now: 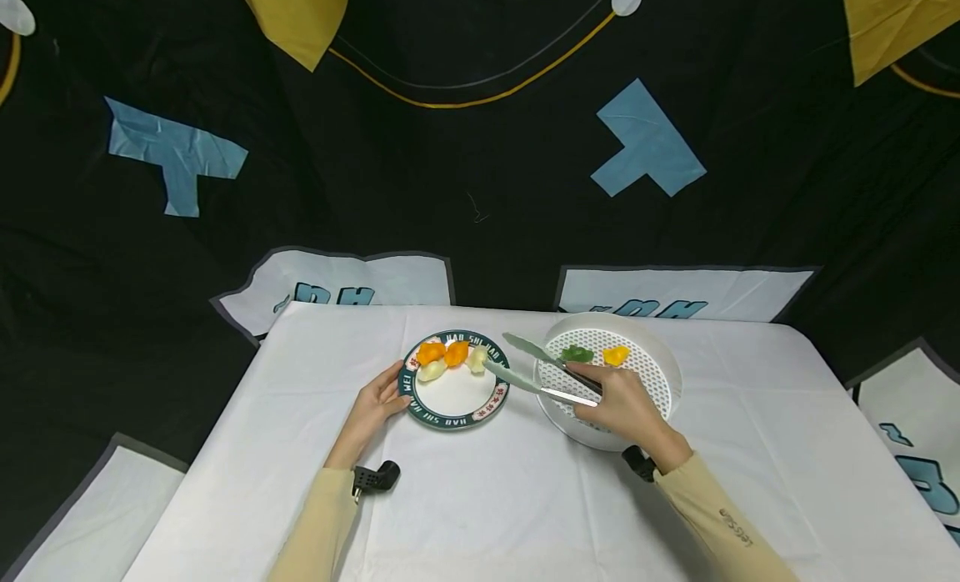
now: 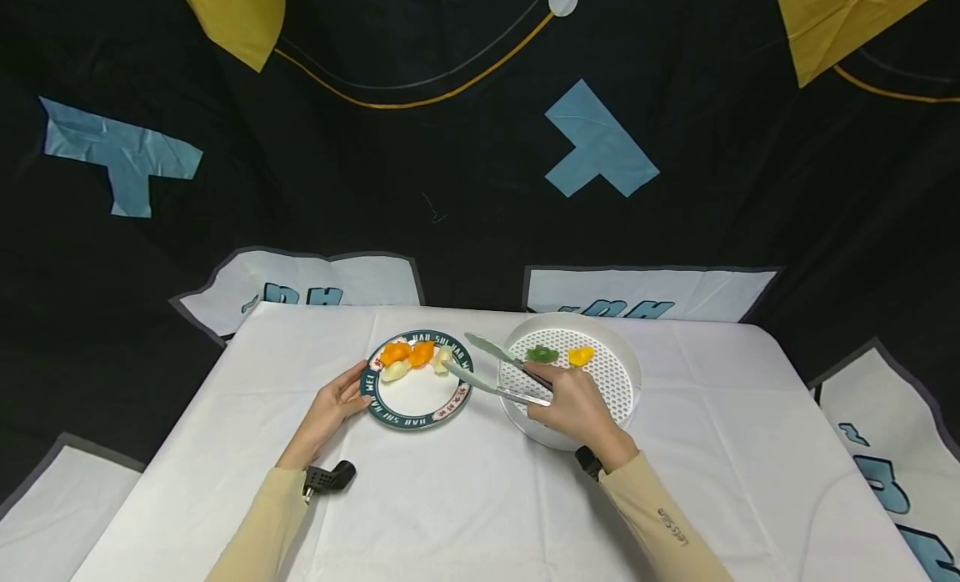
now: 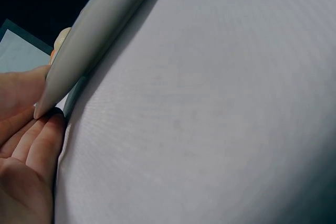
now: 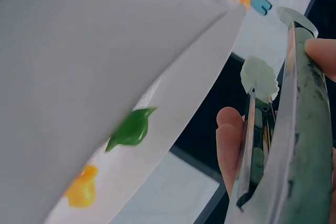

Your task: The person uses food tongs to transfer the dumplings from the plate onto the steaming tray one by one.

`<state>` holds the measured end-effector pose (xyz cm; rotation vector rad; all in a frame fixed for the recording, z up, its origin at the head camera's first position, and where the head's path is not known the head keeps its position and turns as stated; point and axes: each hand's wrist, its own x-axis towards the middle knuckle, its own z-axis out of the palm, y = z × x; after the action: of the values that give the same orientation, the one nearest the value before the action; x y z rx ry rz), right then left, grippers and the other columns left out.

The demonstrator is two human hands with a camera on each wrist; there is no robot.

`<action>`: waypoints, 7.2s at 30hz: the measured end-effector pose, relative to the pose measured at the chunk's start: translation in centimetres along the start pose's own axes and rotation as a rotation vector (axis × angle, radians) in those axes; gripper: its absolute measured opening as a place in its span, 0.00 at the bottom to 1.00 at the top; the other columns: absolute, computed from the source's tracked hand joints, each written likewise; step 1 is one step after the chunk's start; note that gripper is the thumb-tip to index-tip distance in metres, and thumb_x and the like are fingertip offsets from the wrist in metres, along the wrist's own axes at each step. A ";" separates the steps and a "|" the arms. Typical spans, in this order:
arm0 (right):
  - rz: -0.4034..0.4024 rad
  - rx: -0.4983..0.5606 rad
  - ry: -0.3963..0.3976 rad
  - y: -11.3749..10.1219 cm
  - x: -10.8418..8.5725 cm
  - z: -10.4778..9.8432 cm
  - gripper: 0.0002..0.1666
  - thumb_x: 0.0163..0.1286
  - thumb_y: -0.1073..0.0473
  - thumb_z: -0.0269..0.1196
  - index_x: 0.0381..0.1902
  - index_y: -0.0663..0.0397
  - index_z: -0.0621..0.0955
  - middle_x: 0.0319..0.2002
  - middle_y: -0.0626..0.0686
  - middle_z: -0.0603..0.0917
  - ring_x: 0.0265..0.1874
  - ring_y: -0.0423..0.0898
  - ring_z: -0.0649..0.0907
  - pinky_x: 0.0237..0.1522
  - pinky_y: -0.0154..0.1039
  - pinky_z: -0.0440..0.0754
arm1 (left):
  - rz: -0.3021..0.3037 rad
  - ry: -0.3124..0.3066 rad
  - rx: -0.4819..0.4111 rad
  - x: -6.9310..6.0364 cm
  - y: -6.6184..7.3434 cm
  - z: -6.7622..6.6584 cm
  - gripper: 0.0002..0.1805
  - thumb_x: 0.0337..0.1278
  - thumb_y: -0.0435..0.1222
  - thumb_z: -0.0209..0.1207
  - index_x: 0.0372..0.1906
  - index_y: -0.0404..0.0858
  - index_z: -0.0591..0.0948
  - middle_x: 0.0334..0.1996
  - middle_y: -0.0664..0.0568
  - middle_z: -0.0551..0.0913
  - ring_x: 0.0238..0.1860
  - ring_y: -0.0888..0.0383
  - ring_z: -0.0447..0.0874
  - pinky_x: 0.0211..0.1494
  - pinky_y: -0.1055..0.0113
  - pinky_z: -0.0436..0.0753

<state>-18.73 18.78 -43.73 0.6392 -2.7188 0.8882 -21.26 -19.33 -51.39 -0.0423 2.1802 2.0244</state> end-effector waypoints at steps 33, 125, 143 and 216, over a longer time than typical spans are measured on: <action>-0.028 -0.121 -0.129 -1.5 3.7 2.9 0.34 0.41 0.59 0.69 0.52 0.60 0.83 0.12 0.42 0.69 0.13 0.38 0.62 0.11 0.30 0.61 | 0.005 -0.002 0.005 0.0 0.0 0.0 0.38 0.58 0.21 0.55 0.73 0.31 0.55 0.72 0.37 0.54 0.70 0.47 0.57 0.64 0.72 0.69; 0.208 -0.193 0.127 5.8 -7.6 -7.7 0.28 0.45 0.66 0.69 0.49 0.64 0.83 0.30 0.61 0.86 0.16 0.43 0.66 0.14 0.32 0.60 | 0.022 -0.021 -0.007 0.0 0.0 -0.1 0.38 0.59 0.23 0.55 0.73 0.31 0.54 0.72 0.37 0.54 0.70 0.48 0.57 0.64 0.74 0.68; 0.283 -0.225 0.105 6.7 -8.8 -8.5 0.30 0.45 0.64 0.69 0.50 0.67 0.82 0.35 0.66 0.85 0.20 0.47 0.69 0.18 0.35 0.65 | 0.018 -0.015 0.010 0.1 -0.2 -0.3 0.38 0.59 0.23 0.55 0.73 0.32 0.54 0.72 0.38 0.55 0.70 0.49 0.58 0.64 0.74 0.69; -0.155 -0.024 -0.095 -6.3 3.1 5.5 0.30 0.41 0.61 0.68 0.49 0.60 0.84 0.31 0.53 0.86 0.13 0.35 0.66 0.11 0.27 0.64 | 0.038 -0.030 -0.020 -0.1 0.0 -0.1 0.38 0.60 0.23 0.55 0.73 0.31 0.54 0.72 0.37 0.55 0.70 0.48 0.57 0.66 0.72 0.66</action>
<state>-18.88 9.89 -43.96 0.8945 -2.7118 0.8061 -21.16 -19.43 -51.37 0.0277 2.1586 2.0535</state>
